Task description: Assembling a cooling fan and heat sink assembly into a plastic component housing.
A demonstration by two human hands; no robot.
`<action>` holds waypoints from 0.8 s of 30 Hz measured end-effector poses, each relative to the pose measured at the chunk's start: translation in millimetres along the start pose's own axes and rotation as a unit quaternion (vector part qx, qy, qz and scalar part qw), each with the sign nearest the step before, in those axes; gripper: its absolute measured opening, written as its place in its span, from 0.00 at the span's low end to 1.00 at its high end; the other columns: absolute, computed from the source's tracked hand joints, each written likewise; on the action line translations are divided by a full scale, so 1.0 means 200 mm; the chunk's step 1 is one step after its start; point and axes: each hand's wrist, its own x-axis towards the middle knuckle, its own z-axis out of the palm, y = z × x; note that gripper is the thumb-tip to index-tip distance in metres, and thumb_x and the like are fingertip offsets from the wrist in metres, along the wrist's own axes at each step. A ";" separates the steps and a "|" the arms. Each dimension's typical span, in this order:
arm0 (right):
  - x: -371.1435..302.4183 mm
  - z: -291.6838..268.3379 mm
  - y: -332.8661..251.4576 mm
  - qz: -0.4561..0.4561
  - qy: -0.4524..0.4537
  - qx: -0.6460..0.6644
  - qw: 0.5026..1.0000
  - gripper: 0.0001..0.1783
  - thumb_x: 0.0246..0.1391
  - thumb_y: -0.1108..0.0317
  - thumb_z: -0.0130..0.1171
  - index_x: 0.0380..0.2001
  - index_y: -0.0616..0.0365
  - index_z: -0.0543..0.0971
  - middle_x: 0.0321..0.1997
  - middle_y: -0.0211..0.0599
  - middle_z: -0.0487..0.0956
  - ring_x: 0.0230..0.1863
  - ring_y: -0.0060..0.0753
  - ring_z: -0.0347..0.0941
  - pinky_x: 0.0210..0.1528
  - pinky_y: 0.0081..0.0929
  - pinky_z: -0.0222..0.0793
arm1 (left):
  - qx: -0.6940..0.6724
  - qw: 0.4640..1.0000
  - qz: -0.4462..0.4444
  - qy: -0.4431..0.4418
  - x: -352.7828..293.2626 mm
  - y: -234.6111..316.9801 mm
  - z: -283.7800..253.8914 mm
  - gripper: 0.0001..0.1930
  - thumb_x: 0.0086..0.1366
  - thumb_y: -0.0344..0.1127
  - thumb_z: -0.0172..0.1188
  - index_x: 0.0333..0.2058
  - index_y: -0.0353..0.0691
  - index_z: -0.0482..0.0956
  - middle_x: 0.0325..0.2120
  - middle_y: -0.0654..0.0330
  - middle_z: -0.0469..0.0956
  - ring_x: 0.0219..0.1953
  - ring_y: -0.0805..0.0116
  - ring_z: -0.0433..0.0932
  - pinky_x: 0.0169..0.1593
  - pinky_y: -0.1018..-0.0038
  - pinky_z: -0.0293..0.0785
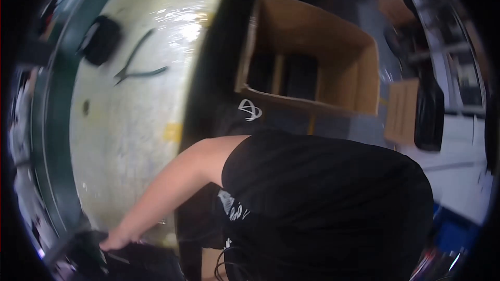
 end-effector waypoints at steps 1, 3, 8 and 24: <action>-0.08 -0.04 -0.04 -0.002 0.007 0.013 1.000 0.42 0.57 0.36 0.43 0.60 0.62 0.64 0.66 0.50 0.59 0.66 0.49 0.55 0.61 0.50 0.58 | -0.007 1.000 0.005 -0.023 -0.01 0.11 0.02 0.30 0.64 0.55 0.52 0.45 0.26 0.68 0.40 0.48 0.76 0.32 0.64 0.72 0.36 0.66 0.71; -0.29 -0.08 -0.08 -0.004 0.013 0.033 0.999 0.44 0.56 0.35 0.44 0.61 0.64 0.62 0.67 0.50 0.58 0.67 0.49 0.54 0.61 0.51 0.58 | -0.006 0.999 -0.006 -0.048 -0.06 0.26 0.00 0.29 0.64 0.53 0.51 0.47 0.28 0.66 0.42 0.49 0.74 0.33 0.64 0.72 0.37 0.66 0.71; -0.82 -0.15 -0.12 -0.069 -0.041 0.093 0.992 0.47 0.56 0.36 0.45 0.67 0.58 0.49 0.72 0.49 0.47 0.69 0.54 0.48 0.65 0.56 0.47 | 0.007 0.997 -0.054 -0.046 -0.18 0.61 -0.28 0.27 0.65 0.50 0.50 0.53 0.33 0.60 0.47 0.50 0.72 0.35 0.63 0.73 0.38 0.67 0.70; -2.06 -0.74 0.37 -0.437 -0.243 0.373 0.782 0.39 0.55 0.34 0.46 0.58 0.54 0.66 0.56 0.39 0.72 0.54 0.39 0.69 0.59 0.42 0.61 | -0.220 0.964 -0.141 0.048 -0.84 1.39 -0.99 0.26 0.67 0.53 0.51 0.44 0.30 0.76 0.34 0.58 0.76 0.30 0.73 0.70 0.37 0.80 0.67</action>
